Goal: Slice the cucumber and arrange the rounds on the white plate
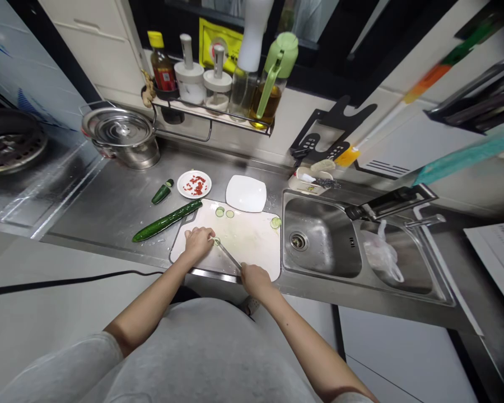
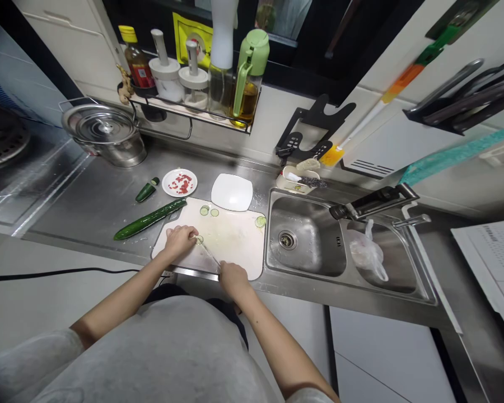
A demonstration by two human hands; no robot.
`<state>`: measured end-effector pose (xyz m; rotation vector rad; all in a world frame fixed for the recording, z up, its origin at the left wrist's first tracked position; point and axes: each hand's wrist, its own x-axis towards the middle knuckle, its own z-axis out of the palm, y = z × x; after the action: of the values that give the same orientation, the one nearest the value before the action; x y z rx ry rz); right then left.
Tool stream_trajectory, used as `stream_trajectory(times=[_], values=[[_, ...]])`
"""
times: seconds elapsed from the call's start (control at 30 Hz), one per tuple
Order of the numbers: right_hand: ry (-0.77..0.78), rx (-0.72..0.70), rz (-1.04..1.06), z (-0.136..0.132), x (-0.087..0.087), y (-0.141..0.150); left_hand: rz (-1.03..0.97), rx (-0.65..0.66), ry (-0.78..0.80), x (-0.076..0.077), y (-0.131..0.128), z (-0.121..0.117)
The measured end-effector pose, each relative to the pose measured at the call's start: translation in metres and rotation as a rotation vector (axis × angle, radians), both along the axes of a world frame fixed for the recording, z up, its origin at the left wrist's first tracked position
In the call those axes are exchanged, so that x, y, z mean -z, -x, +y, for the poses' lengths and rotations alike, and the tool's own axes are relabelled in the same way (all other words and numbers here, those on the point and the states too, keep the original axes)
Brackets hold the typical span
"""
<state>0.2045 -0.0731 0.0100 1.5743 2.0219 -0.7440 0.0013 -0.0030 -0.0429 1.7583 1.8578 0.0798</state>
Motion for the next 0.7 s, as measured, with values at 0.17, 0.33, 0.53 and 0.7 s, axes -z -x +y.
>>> stream_trajectory(times=[0.17,0.33,0.53,0.7], values=[[0.006,0.012,-0.006,-0.008,0.0,-0.007,0.021,0.006,-0.01,0.003,-0.001,0.0],[0.019,0.025,-0.01,-0.016,-0.002,-0.014,0.044,0.013,-0.031,0.005,-0.002,-0.001],[-0.009,0.032,0.03,-0.019,-0.004,-0.024,0.056,0.025,-0.049,0.006,-0.005,-0.001],[-0.081,0.156,0.121,-0.017,-0.003,-0.04,0.05,0.028,-0.053,0.004,-0.006,0.0]])
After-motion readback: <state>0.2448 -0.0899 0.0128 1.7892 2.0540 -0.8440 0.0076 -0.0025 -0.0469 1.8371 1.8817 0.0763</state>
